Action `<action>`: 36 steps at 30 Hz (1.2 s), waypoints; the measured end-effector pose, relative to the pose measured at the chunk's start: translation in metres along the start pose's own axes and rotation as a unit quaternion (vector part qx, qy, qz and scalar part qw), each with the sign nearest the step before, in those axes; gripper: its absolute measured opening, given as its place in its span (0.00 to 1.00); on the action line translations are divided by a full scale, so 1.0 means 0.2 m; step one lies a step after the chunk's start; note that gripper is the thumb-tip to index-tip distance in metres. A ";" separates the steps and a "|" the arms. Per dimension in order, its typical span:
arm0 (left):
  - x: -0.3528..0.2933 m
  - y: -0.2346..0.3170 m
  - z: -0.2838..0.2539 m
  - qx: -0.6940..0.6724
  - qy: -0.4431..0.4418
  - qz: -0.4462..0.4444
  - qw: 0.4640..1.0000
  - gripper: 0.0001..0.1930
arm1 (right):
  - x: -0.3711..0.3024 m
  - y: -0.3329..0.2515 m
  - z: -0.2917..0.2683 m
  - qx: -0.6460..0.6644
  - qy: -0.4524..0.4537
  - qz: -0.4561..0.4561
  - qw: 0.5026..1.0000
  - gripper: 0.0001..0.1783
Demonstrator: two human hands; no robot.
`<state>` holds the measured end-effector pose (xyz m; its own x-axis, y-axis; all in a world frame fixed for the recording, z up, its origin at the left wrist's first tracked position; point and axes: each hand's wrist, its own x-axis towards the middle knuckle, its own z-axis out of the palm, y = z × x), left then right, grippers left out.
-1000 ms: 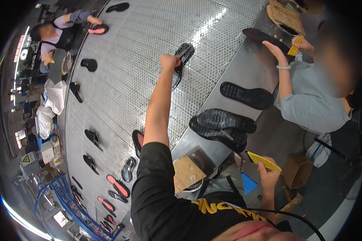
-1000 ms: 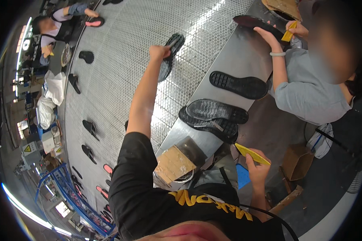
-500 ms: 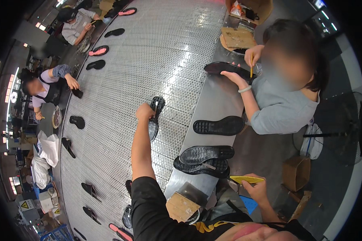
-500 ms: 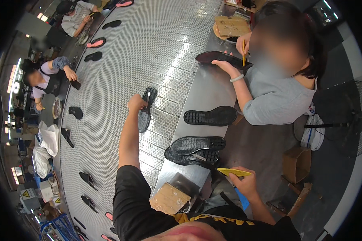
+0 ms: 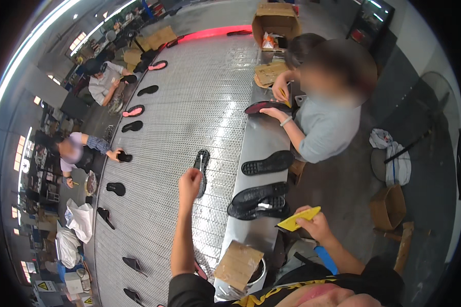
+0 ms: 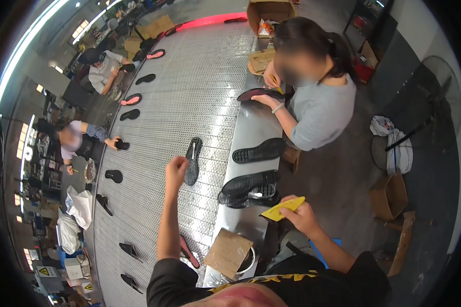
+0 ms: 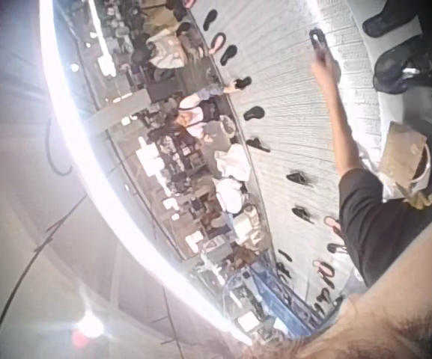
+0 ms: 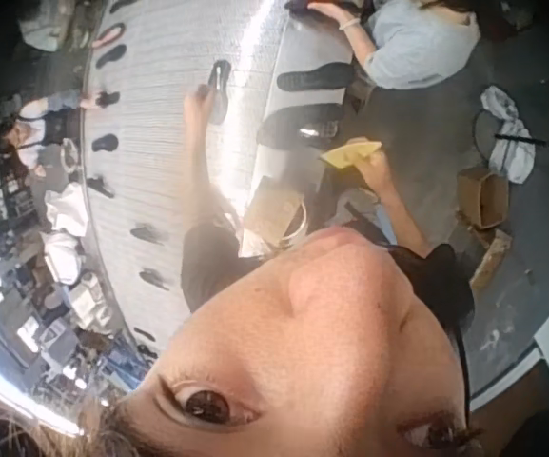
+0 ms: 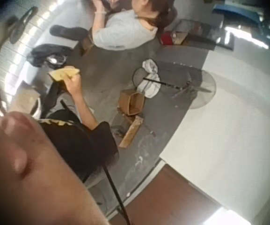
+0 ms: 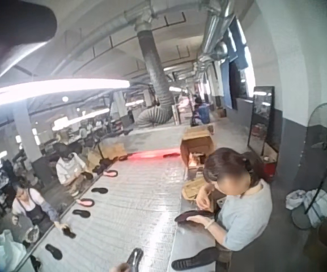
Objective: Applying adhesive or cleaner to shoe soles using a scraper tool in a manufacturing facility.
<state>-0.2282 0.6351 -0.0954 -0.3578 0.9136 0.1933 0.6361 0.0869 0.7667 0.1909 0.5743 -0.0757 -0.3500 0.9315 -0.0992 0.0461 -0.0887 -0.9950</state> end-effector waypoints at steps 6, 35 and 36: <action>-0.98 0.67 -0.25 -0.114 0.054 -0.062 0.990 0.20 | -0.39 -0.08 0.13 0.018 0.019 -0.043 0.999 0.09; -1.20 1.33 0.34 -0.263 -0.032 -0.259 0.929 0.25 | -0.08 -0.25 -0.29 0.113 -0.267 -0.035 0.956 0.05; -1.21 1.33 0.34 -0.263 -0.041 -0.248 0.931 0.27 | -0.09 -0.24 -0.30 0.124 -0.276 -0.027 0.953 0.03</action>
<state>0.0738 0.4648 0.0214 -0.4518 0.8418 -0.2952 -0.0247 0.3190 0.9474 0.2517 0.5840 -0.0260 -0.7878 0.6152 0.0295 -0.1847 -0.1903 -0.9642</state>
